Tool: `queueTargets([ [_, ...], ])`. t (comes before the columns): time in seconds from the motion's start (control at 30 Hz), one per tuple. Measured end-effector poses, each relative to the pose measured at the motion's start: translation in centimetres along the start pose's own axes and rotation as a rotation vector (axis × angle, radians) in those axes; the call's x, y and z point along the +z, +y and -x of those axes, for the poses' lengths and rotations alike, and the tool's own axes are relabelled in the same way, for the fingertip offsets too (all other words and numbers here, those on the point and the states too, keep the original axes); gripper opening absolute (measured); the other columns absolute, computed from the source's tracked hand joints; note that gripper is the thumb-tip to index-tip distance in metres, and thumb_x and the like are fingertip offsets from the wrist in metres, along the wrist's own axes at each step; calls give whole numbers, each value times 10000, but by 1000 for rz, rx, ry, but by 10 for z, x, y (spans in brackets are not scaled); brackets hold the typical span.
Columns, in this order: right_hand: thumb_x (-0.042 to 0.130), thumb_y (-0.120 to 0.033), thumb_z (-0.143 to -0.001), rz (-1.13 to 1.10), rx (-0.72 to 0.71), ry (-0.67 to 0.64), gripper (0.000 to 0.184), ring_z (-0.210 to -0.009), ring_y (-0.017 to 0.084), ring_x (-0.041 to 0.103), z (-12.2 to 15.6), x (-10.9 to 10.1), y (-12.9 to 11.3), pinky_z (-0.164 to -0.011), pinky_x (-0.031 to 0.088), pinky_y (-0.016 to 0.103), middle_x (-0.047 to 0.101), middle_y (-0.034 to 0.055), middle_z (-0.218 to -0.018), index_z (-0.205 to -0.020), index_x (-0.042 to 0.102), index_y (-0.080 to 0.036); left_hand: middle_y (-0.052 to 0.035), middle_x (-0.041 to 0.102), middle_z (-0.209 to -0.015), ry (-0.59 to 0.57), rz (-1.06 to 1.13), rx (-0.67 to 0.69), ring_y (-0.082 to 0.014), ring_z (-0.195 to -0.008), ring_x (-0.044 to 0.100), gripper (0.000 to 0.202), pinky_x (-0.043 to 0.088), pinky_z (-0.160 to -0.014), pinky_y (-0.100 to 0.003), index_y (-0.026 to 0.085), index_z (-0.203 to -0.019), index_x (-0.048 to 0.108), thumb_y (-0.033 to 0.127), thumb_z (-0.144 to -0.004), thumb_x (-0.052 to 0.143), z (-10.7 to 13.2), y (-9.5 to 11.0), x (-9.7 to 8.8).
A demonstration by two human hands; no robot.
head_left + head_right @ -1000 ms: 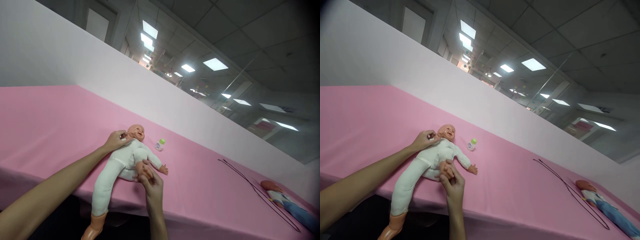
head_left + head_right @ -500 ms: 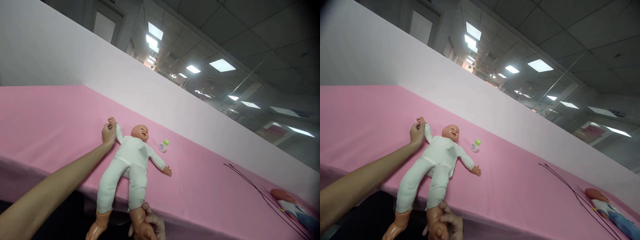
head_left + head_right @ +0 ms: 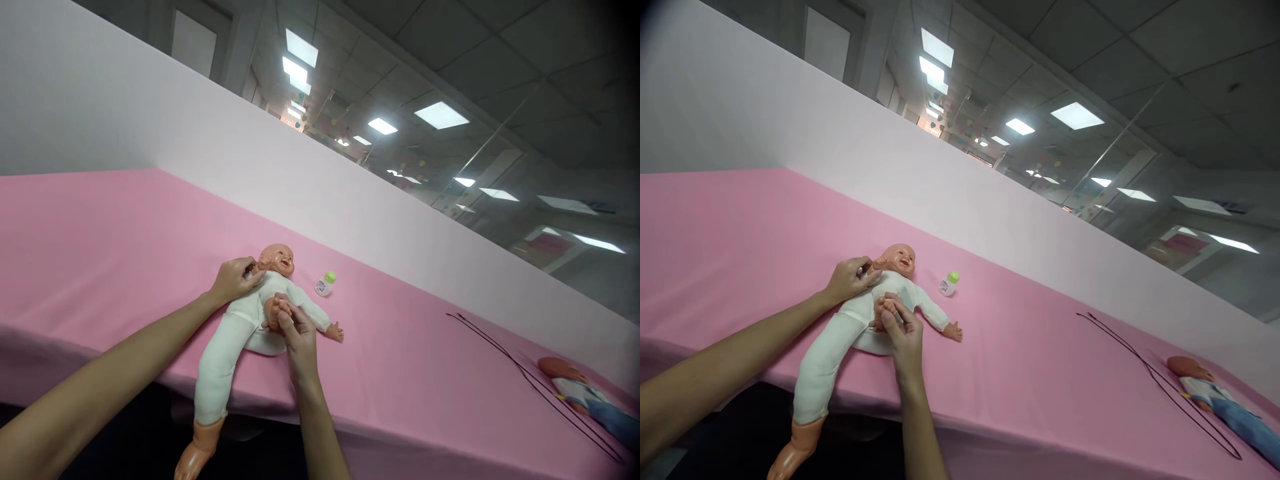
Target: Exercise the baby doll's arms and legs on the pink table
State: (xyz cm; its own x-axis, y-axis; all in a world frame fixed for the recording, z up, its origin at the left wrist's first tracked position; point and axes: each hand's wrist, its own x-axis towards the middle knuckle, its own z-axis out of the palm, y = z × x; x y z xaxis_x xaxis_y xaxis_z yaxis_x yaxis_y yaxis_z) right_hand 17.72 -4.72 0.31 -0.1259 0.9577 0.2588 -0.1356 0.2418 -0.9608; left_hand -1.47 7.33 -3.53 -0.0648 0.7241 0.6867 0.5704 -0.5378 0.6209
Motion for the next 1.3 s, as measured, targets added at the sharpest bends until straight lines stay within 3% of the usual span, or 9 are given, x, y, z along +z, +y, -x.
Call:
queueTargets([
  [0.2, 992, -436, -627, -9, 36, -144, 453, -1320, 385, 622, 73, -22, 23, -1032, 554, 553, 694, 151, -1385, -1024, 848, -274, 20, 554, -662, 429, 277, -418, -152, -647, 509, 400, 387, -628, -276, 225, -692, 519, 527, -947, 581, -14, -13, -1],
  [0.33, 993, -538, -586, -102, 100, -213, 480, -1025, 397, 752, 116, -43, 42, -885, 596, 609, 697, 150, -1367, -990, 856, -319, 26, 480, -604, 596, 318, -789, -150, -591, 447, 452, 328, -558, -288, 239, -629, 430, 526, -950, 565, -21, -32, -9],
  [0.4, 985, -575, -587, -154, 93, -219, 483, -853, 359, 777, 122, -50, 46, -791, 619, 588, 693, 140, -1374, -990, 855, -341, 28, 470, -596, 618, 330, -843, -149, -580, 440, 460, 314, -546, -290, 243, -620, 416, 531, -944, 570, -22, -35, -11],
  [0.57, 956, -570, -660, -183, -42, -111, 494, -869, 312, 771, 79, -39, 31, -739, 647, 466, 698, 159, -1369, -1054, 844, -294, 26, 546, -648, 518, 298, -448, -149, -629, 512, 370, 378, -595, -271, 229, -682, 522, 500, -916, 614, -16, -16, -7],
  [0.67, 916, -552, -740, -195, -50, -66, 486, -765, 234, 763, 38, -23, 24, -742, 645, 409, 635, 159, -1459, -1114, 830, -252, 20, 609, -681, 254, 158, -116, -148, -621, 537, 287, 380, -616, -278, 217, -781, 631, 479, -896, 661, -7, -1, -5],
  [0.77, 888, -574, -771, -219, -48, -50, 501, -742, 192, 749, 15, -11, 26, -687, 627, 332, 588, 163, -1511, -1131, 823, -231, 17, 605, -643, 57, 7, 56, -149, -580, 506, 313, 353, -602, -294, 212, -770, 654, 502, -884, 679, 1, 6, -3],
  [0.97, 934, -465, -754, -194, -83, -141, 423, -1091, 302, 736, 34, -15, 35, -892, 624, 418, 629, 144, -1472, -1112, 827, -264, 12, 641, -690, 161, 145, -108, -154, -625, 536, 318, 386, -637, -297, 213, -779, 665, 500, -919, 666, -2, 1, 0],
  [1.13, 960, -523, -690, -225, -43, -152, 482, -901, 284, 782, 58, -33, 41, -870, 621, 455, 615, 152, -1490, -1089, 830, -286, 25, 594, -642, 301, 244, -265, -146, -628, 535, 354, 381, -625, -290, 216, -693, 629, 474, -936, 642, -9, -4, 1],
  [1.3, 912, -593, -730, -219, -53, -37, 512, -812, 255, 768, 64, -41, 40, -798, 622, 452, 607, 199, -1482, -1104, 810, -259, 24, 599, -648, 312, 256, -292, -147, -634, 542, 379, 386, -632, -290, 218, -694, 626, 498, -948, 618, -8, -2, -2],
])
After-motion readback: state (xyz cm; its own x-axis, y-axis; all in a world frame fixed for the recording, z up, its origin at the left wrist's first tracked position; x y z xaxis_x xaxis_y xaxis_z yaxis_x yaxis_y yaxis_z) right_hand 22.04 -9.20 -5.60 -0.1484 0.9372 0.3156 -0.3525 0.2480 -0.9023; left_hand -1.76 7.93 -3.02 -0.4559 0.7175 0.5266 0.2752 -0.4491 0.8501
